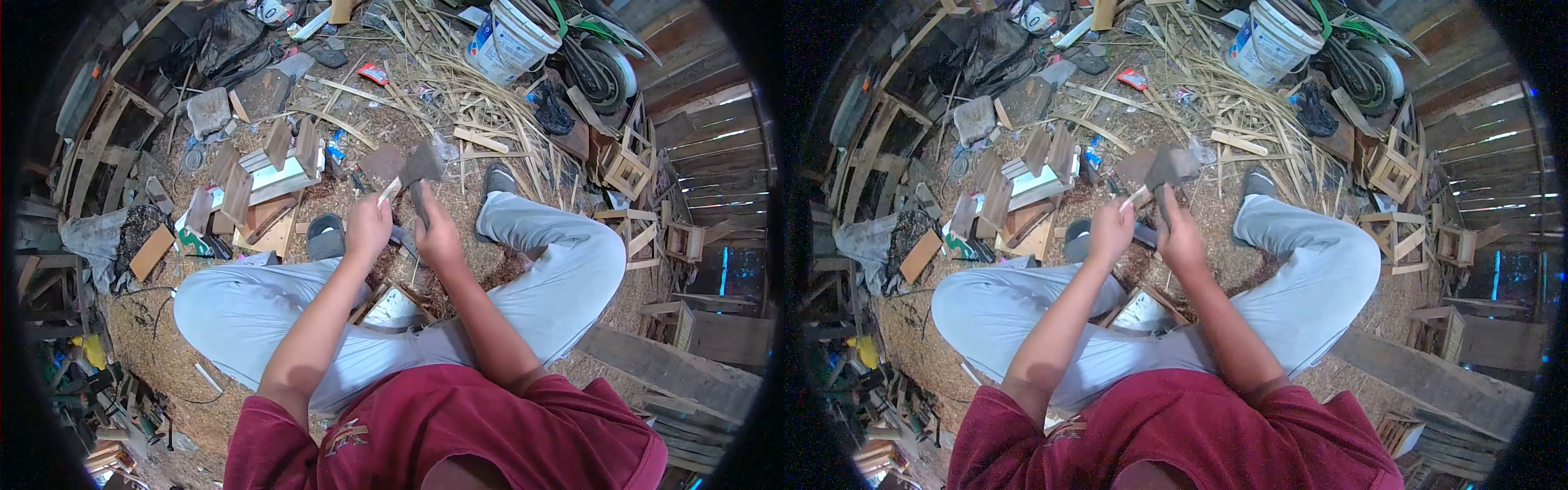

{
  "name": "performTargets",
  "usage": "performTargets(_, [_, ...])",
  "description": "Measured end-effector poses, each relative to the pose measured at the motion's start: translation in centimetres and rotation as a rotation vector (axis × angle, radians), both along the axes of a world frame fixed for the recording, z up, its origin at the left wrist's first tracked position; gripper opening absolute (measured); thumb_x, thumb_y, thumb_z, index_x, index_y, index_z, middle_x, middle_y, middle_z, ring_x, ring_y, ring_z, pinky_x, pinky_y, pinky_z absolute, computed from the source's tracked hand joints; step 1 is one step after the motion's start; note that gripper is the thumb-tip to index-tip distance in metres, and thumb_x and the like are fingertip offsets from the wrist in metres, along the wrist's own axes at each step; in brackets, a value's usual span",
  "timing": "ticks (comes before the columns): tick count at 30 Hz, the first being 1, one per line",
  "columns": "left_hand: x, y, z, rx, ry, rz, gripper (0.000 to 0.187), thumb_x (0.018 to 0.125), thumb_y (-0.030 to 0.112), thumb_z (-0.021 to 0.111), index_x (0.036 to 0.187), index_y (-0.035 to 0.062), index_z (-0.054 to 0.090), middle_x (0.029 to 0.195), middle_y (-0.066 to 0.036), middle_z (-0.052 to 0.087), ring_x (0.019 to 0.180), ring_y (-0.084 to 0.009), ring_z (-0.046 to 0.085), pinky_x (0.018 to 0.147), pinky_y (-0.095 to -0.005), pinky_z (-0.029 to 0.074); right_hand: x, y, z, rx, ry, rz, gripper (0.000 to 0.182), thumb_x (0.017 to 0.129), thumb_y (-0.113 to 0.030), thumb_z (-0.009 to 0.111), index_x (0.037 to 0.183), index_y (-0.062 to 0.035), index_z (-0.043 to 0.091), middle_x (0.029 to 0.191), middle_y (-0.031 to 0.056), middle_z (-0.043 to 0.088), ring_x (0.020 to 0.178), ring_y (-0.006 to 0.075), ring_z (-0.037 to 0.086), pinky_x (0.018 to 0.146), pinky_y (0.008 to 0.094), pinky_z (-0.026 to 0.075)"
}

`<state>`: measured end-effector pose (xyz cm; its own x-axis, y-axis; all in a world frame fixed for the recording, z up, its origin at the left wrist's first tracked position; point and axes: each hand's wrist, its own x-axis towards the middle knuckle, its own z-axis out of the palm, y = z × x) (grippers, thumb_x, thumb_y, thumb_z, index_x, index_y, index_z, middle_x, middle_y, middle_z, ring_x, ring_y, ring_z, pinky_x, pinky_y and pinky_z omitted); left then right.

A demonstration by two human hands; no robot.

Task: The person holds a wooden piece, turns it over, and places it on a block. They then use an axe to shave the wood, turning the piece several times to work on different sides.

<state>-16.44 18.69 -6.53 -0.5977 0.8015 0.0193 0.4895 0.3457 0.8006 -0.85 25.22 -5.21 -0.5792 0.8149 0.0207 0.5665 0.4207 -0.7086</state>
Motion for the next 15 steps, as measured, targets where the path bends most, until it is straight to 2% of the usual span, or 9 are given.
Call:
performTargets(3, [0.6,0.3,0.8,-0.021,-0.009,0.06,0.023,0.097,0.018,0.059,0.093,-0.0019,0.07,0.08,-0.028,0.068,0.08,-0.0472,0.068,0.073,-0.0555,0.053,0.9,0.2,-1.8,-0.132,-0.192,0.141,0.074,0.088,-0.002,0.062,0.157,-0.0036,0.036,0.135,0.0285,0.062,0.119,0.0475,0.062,0.099,0.0475,0.052])
performTargets(6, [0.3,0.5,1.2,-0.04,-0.069,0.065,0.024,0.097,0.019,0.059,0.092,-0.0027,0.07,0.081,-0.028,0.068,0.08,-0.0472,0.068,0.074,-0.0556,0.053,0.4,-1.0,-2.7,-0.022,0.039,-0.003,0.067,0.09,-0.005,0.062,0.153,-0.0005,0.04,0.124,0.0299,0.066,0.112,0.0498,0.064,0.094,0.0494,0.053])
performTargets(9, [0.0,0.5,0.4,0.0,-0.034,0.042,0.023,0.096,0.017,0.059,0.091,-0.0028,0.07,0.081,-0.028,0.068,0.079,-0.047,0.068,0.074,-0.0555,0.053,-0.6,-0.4,-0.8,-0.006,0.087,-0.213,0.055,0.093,-0.008,0.063,0.144,0.0019,0.047,0.117,0.0316,0.067,0.11,0.0508,0.065,0.092,0.0506,0.053])
performTargets(12, [0.0,0.2,-0.5,0.017,0.03,0.033,0.022,0.095,0.016,0.059,0.09,-0.0031,0.069,0.08,-0.028,0.068,0.079,-0.0466,0.068,0.073,-0.0554,0.053,-0.8,0.5,0.4,0.128,0.175,-0.196,0.052,0.094,-0.012,0.064,0.141,0.0013,0.047,0.116,0.0334,0.067,0.107,0.0508,0.066,0.09,0.0526,0.053])
performTargets(13, [0.2,0.2,-0.3,0.013,0.033,0.031,0.022,0.095,0.015,0.059,0.089,-0.003,0.069,0.08,-0.028,0.068,0.079,-0.0465,0.068,0.073,-0.0554,0.053,-0.9,0.5,0.5,0.131,0.146,-0.182,0.058,0.092,-0.014,0.066,0.144,-0.0018,0.043,0.115,0.0327,0.068,0.106,0.051,0.066,0.09,0.0537,0.053])
performTargets(15, [0.6,0.2,0.1,0.008,0.033,0.031,0.022,0.095,0.015,0.059,0.089,-0.003,0.069,0.08,-0.028,0.068,0.079,-0.0465,0.068,0.073,-0.0554,0.053,-0.6,-0.2,-0.1,-0.022,-0.027,-0.151,0.062,0.092,-0.016,0.067,0.146,-0.005,0.041,0.112,0.0327,0.068,0.104,0.051,0.067,0.089,0.0544,0.053])
